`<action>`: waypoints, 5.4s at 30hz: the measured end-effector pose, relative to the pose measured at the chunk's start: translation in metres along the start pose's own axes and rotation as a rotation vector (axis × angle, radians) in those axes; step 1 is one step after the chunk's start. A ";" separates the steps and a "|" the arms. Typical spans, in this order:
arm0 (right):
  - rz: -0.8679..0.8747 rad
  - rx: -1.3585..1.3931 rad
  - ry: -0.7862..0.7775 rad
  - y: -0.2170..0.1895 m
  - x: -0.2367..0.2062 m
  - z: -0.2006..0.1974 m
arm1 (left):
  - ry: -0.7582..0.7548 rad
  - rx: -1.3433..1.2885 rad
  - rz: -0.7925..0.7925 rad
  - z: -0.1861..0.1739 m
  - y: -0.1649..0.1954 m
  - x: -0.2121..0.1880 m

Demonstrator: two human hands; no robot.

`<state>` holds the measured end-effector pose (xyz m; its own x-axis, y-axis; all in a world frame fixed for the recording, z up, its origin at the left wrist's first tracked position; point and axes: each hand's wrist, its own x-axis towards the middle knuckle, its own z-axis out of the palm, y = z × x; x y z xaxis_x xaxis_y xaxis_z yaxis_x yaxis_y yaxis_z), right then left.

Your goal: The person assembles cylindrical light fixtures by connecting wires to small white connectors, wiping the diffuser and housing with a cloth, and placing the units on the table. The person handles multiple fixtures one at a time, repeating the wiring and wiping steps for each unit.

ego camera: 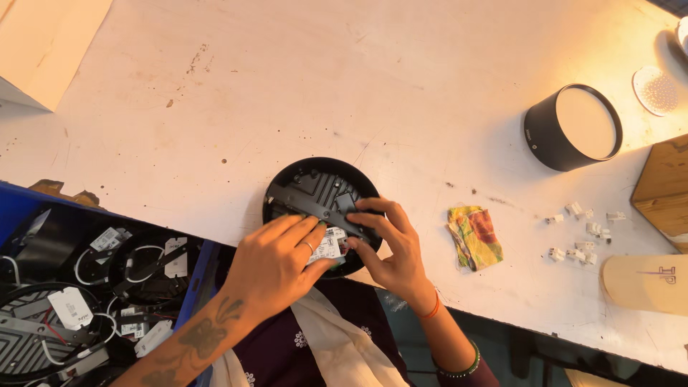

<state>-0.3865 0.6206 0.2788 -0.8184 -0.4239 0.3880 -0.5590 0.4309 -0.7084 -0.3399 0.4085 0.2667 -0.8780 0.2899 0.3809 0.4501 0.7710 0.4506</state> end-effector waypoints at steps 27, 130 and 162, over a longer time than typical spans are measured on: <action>-0.040 -0.032 0.086 0.014 -0.004 0.004 | -0.089 -0.015 -0.249 0.003 0.025 0.014; -0.027 -0.276 -0.081 -0.013 0.002 0.003 | 0.370 -2.161 -0.873 0.096 -0.046 0.004; 0.141 -0.436 -0.049 -0.004 -0.010 -0.003 | 0.517 -1.970 -0.856 0.123 -0.036 -0.004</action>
<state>-0.3765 0.6258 0.2794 -0.8892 -0.3695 0.2698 -0.4548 0.7776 -0.4341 -0.3724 0.4491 0.1496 -0.9400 -0.0950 -0.3276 -0.0698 -0.8865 0.4574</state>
